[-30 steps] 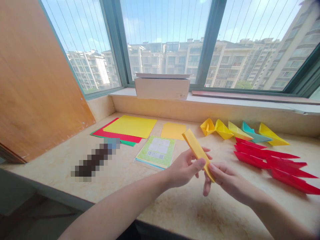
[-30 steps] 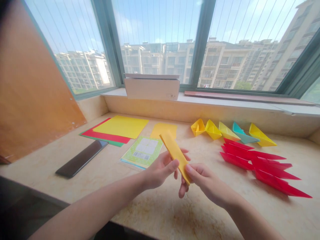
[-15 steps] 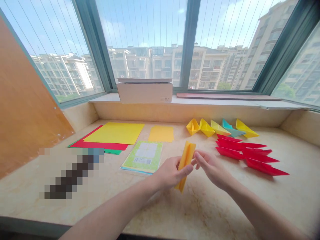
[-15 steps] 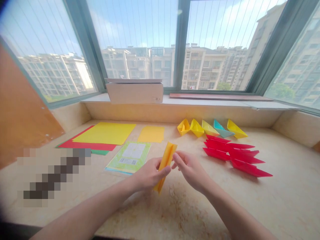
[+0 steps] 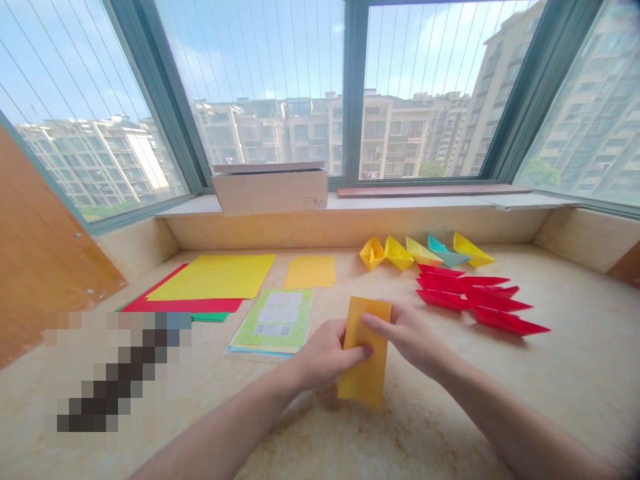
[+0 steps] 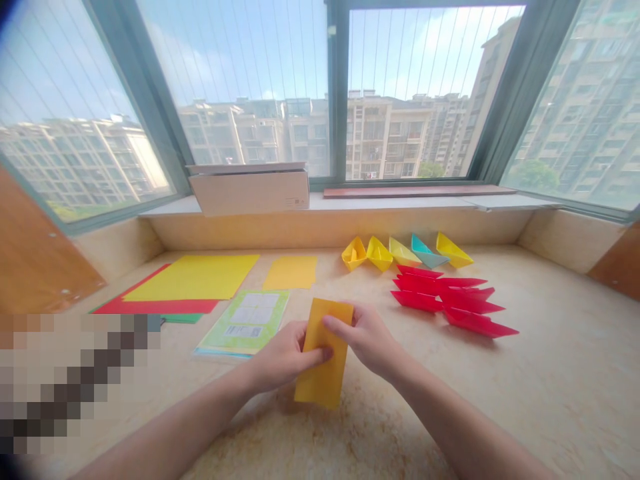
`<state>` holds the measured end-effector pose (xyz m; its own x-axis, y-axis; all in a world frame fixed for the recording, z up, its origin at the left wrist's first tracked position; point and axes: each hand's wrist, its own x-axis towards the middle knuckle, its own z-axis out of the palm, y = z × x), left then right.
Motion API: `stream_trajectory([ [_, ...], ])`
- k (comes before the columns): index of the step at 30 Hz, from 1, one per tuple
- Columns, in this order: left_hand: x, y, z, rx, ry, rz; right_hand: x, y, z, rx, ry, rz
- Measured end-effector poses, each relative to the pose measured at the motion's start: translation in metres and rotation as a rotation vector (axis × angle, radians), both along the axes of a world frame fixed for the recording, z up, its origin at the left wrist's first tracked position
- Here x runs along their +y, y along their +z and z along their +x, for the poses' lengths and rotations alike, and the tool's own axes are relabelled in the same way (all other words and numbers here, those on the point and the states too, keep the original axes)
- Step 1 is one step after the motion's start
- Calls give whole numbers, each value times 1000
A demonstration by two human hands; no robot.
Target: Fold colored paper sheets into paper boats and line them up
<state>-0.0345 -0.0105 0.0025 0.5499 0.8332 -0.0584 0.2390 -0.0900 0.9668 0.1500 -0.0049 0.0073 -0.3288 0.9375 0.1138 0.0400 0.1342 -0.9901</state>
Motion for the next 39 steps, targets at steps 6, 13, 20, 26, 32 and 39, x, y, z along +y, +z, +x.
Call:
stream_trajectory([
  [6, -2, 0, 3, -61, 67, -34, 0, -5, -5, 61, -6, 4],
  [13, -1, 7, 1, -245, 54, -193, 0, -6, -3, 147, 80, 84],
  [20, 1, 6, -2, -299, 14, -200, 0, -7, -2, 175, 67, 102],
  [26, 1, 2, -2, -296, 3, -217, 5, -9, 2, 178, -35, 90],
  [32, -1, 4, -1, -285, 14, -193, 4, -5, 3, 203, -17, 60],
  [39, -1, 9, 1, -293, 112, -87, 2, -1, 4, 177, 50, -11],
])
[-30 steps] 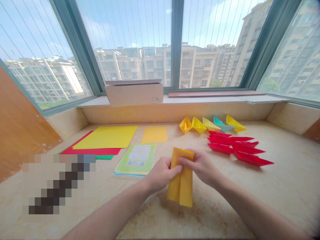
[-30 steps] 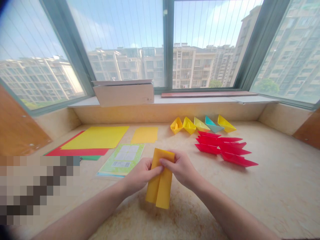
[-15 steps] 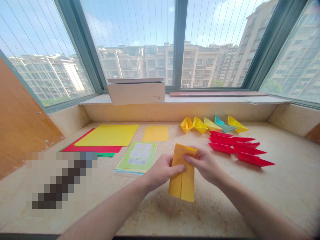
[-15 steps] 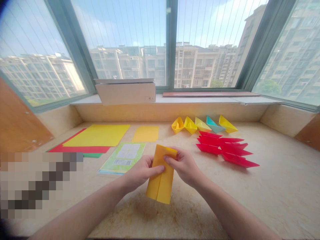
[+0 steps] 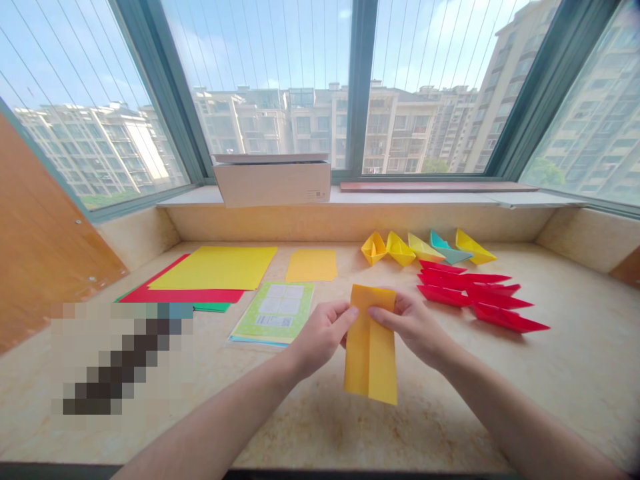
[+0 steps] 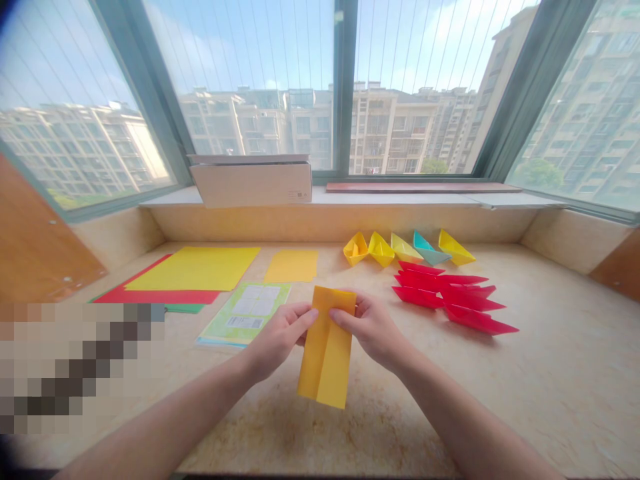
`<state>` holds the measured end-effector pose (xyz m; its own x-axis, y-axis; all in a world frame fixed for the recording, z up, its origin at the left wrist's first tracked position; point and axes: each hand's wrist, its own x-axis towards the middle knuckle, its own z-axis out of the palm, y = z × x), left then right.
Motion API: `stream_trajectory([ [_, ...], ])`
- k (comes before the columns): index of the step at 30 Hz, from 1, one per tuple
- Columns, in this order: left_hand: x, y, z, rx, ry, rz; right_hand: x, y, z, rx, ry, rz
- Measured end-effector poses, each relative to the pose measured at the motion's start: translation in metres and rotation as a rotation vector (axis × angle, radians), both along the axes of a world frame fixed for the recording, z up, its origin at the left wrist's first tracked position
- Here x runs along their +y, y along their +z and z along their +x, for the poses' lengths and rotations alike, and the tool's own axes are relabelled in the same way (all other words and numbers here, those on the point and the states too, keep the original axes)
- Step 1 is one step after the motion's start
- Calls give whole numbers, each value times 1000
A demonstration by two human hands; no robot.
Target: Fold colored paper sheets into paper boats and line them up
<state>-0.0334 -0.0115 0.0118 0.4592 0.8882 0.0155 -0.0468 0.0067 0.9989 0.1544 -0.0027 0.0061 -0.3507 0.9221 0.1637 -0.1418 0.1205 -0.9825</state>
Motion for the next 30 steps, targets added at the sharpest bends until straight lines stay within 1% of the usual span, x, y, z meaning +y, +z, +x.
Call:
stream_trajectory([
  [2, 0, 0, 0, -7, 39, 14, -1, 2, 0, 10, 38, -16],
  [5, 2, -1, 0, -33, 58, 9, -1, 4, 0, -4, 39, -17],
  [9, 2, -3, 0, -67, 60, -32, 0, 3, 2, -57, 11, 81],
  [13, 2, -1, 0, -105, 91, -72, 2, 1, 5, -92, 9, 161],
  [15, 2, 0, 0, -143, 78, -108, 3, 1, 7, -121, 9, 198],
  [17, 2, 0, -1, -184, 36, -139, 3, 0, 8, -149, 5, 239],
  [20, 3, 0, -2, -210, -32, -146, 3, -2, 9, -213, -41, 326],
  [23, 4, 0, -2, -148, -3, -107, 3, -4, 10, -302, -65, 390],
  [25, 5, -1, -2, -106, 42, -81, 3, -2, 11, -338, -28, 401],
  [28, 8, -1, -3, -95, 80, -69, 3, 3, 14, -369, 49, 410],
  [30, 11, 0, -4, -84, 108, -59, 2, 6, 17, -374, 79, 390],
])
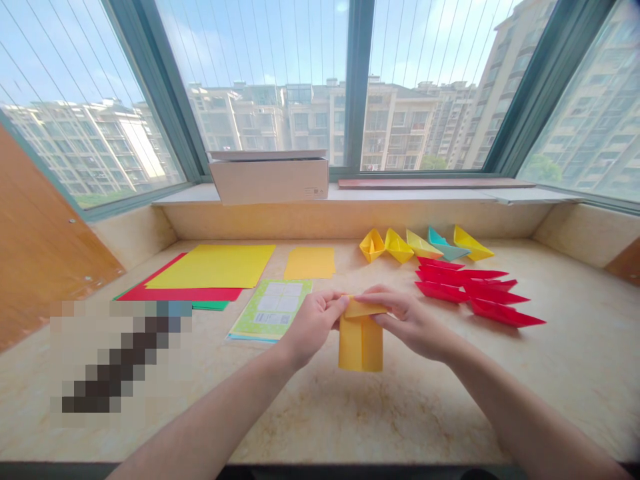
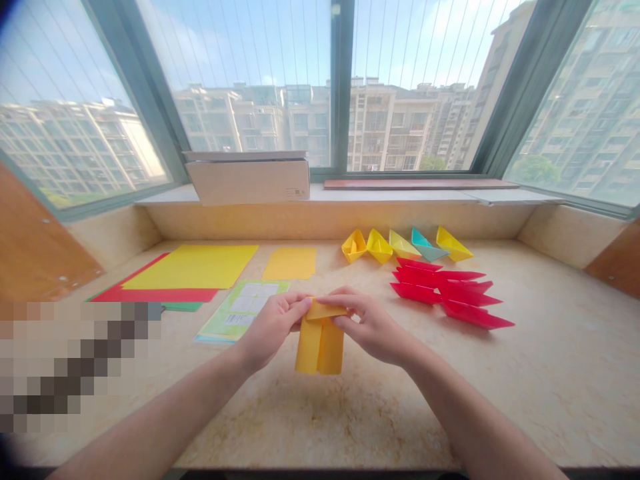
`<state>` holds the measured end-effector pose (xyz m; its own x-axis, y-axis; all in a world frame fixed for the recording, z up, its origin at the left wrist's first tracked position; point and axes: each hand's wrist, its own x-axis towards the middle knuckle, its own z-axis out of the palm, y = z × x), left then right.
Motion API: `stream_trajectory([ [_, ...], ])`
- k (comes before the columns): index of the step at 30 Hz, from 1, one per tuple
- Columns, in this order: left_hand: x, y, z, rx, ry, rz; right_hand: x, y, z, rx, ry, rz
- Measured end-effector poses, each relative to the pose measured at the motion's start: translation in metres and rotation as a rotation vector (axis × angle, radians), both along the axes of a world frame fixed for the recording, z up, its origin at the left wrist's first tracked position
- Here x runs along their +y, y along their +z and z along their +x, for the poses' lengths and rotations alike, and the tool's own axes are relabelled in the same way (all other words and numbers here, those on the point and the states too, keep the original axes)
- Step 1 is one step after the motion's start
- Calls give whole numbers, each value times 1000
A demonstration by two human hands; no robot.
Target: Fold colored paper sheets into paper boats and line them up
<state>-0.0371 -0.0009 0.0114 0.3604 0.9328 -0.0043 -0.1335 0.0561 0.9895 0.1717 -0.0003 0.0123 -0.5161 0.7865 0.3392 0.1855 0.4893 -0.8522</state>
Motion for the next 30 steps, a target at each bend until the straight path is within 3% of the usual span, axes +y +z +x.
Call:
stream_trajectory([
  [8, 1, 2, -1, 106, 49, 109, 3, -3, -1, 96, -172, -215],
  [13, -2, 3, 0, 134, 59, 158, 8, -6, -5, 21, -139, -231],
  [21, -4, -2, 1, 122, -22, 107, 8, -10, -6, 83, -229, -219],
  [30, -7, 5, 4, 112, -6, 115, 10, -11, -5, 74, -222, -211],
])
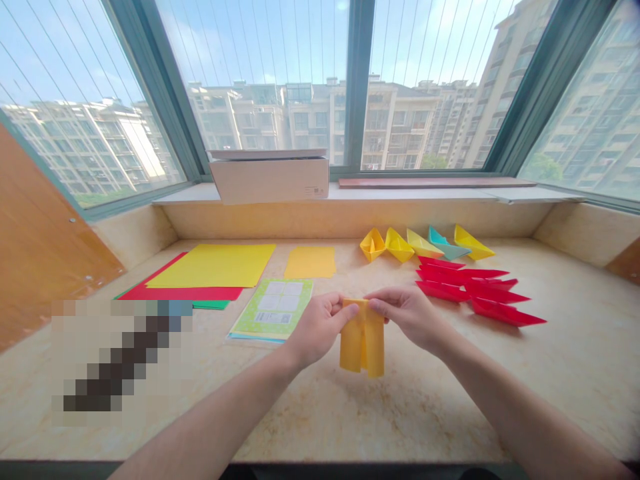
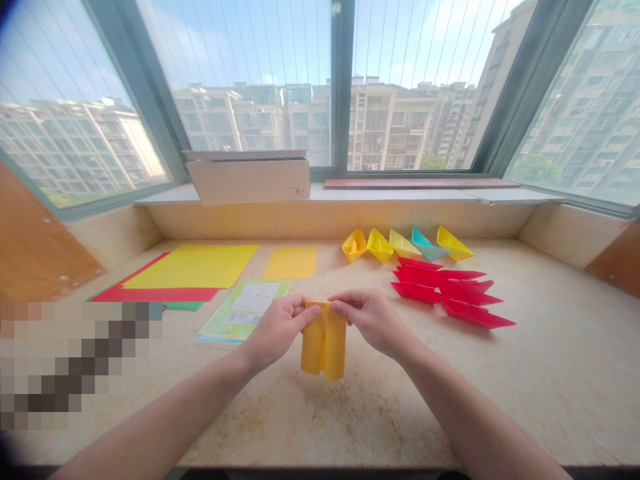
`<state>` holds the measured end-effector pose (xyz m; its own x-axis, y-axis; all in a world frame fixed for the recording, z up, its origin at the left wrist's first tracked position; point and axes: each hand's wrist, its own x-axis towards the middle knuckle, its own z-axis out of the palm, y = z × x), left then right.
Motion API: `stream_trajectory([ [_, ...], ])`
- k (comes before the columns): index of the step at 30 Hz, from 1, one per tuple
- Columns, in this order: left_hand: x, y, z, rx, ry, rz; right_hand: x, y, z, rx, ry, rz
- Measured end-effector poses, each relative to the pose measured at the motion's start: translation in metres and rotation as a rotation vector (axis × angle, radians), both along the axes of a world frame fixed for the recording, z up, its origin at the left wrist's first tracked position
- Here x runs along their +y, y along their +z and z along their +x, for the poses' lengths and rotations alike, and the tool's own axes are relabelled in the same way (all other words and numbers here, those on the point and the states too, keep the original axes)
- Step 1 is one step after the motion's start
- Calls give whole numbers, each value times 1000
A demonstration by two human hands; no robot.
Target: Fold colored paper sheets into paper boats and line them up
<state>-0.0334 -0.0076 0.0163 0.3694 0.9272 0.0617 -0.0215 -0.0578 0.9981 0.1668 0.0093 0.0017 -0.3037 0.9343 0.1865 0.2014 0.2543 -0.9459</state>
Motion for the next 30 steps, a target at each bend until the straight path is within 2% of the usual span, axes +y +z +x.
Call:
stream_trajectory([
  [5, 2, -2, 0, -12, -15, -9, 1, 2, -1, 49, -54, -43],
  [11, 2, -5, -4, 135, -9, 35, -7, 4, -6, -85, -80, 25],
  [15, 2, -3, -6, 278, 19, 127, -10, 3, -9, -53, -74, 35],
  [17, 2, -1, -6, 272, 64, 126, -9, 4, -7, -13, -49, 14],
  [21, 4, 2, -7, 233, 159, 117, -6, 7, -2, -14, 93, -32],
  [23, 4, 3, -7, 231, 167, 126, -6, 7, -1, -48, 89, -21],
  [26, 2, 3, -6, 223, 97, 94, -8, 8, -2, -112, 33, 54],
  [30, 1, -1, -5, 208, -59, -3, -11, 8, -4, -184, 2, 120],
])
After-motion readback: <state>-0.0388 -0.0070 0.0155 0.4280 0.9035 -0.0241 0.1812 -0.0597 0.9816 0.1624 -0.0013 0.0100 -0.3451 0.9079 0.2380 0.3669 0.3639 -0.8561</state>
